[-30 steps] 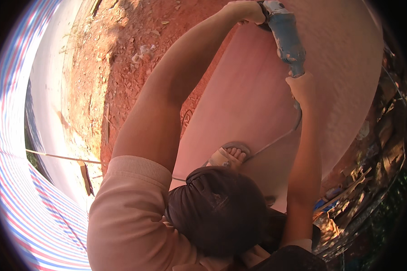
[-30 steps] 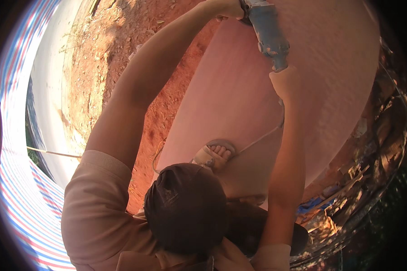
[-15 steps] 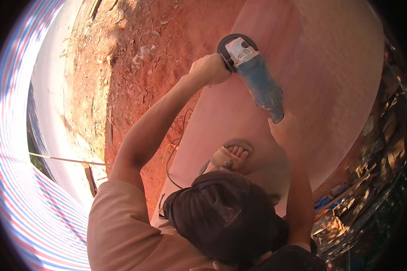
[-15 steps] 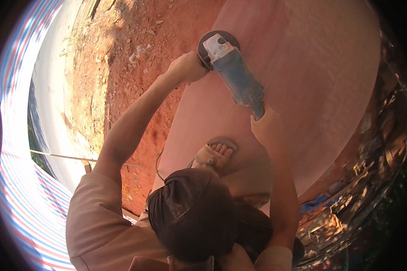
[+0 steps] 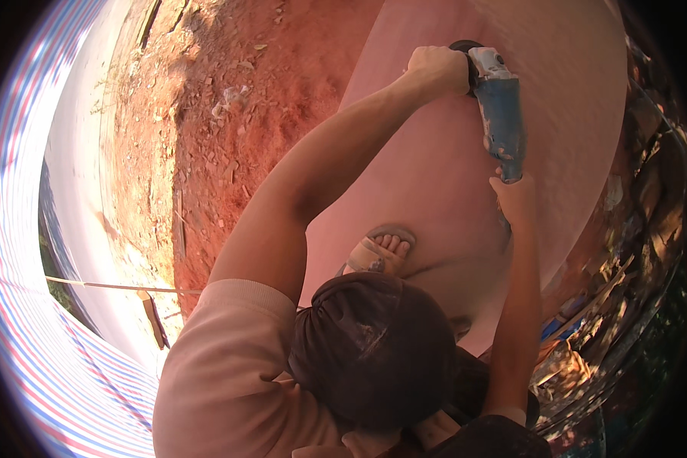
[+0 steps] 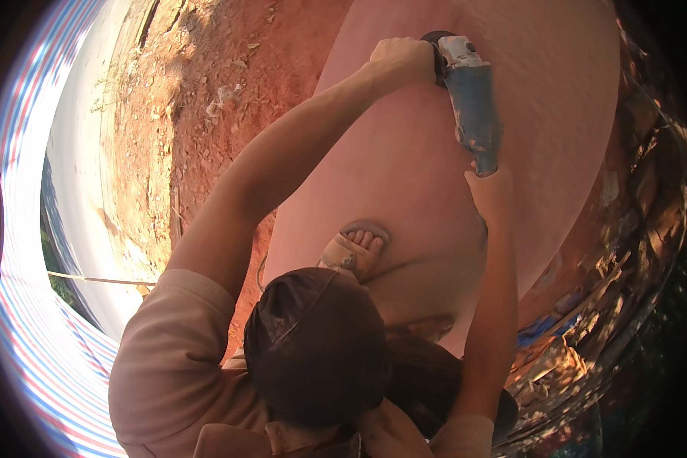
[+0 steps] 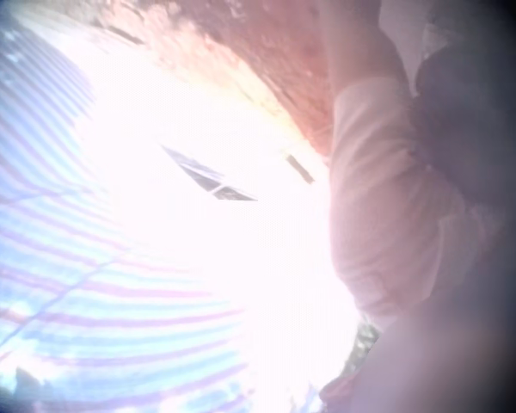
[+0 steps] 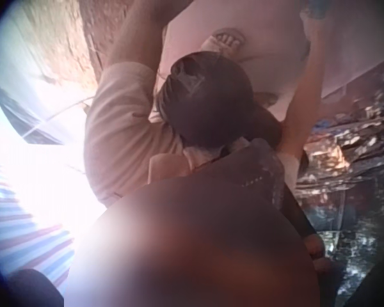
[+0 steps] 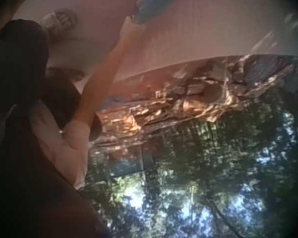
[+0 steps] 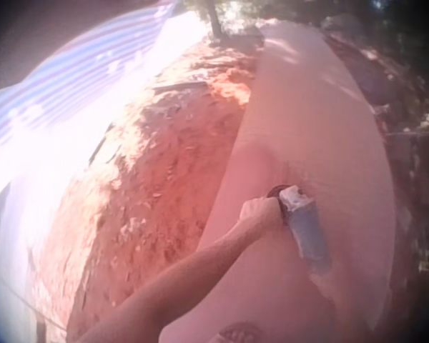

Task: The person uses an electric sander to smooth a large pinkish surface. They move the tool in consistent strokes across the area, maintaining contact with the surface while working.

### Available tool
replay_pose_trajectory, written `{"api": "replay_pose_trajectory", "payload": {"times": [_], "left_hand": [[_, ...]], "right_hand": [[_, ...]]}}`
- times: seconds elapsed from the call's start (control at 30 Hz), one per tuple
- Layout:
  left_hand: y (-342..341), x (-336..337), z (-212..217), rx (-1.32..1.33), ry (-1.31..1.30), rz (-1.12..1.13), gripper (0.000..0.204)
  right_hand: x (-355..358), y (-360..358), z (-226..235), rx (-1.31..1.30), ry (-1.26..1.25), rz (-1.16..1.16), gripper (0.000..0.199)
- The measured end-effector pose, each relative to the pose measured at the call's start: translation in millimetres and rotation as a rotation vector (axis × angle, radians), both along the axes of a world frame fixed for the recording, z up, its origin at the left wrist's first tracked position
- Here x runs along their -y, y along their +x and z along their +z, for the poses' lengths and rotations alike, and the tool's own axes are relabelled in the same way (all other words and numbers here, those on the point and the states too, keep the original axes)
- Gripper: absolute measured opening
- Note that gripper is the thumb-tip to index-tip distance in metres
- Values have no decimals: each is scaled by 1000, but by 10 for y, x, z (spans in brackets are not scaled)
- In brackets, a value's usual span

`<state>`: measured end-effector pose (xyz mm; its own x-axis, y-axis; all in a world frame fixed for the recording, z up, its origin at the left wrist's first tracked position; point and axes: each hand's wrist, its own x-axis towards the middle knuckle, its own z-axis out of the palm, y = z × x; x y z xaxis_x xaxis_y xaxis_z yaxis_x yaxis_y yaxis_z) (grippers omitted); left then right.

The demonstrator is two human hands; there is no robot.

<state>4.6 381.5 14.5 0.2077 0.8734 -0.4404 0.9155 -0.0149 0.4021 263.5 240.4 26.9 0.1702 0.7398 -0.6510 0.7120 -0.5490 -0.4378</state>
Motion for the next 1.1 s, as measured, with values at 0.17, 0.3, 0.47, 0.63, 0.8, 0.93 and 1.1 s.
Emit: {"api": "replay_pose_trajectory", "payload": {"times": [0.17,0.3,0.47,0.63,0.8,0.93,1.1], "left_hand": [[-256,1024,17,-15,-131,105,23],[-853,1323,80,-130,-156,264,22],[-1101,640,69,-187,-26,234,26],[-322,53,4,-152,50,-77,24],[484,231,9,-67,133,-277,16],[650,563,12,-23,188,-375,12],[99,680,-28,-130,123,-186,19]], "right_hand": [[788,-109,81,-5,163,240,32],[871,-622,87,-63,58,330,33],[606,-1152,-148,-89,149,218,36],[649,-880,-256,-176,129,-154,37],[1174,-685,-113,-236,131,-510,30],[1555,-714,-53,-140,60,-541,32],[1503,-892,-177,-36,132,-316,35]]}}
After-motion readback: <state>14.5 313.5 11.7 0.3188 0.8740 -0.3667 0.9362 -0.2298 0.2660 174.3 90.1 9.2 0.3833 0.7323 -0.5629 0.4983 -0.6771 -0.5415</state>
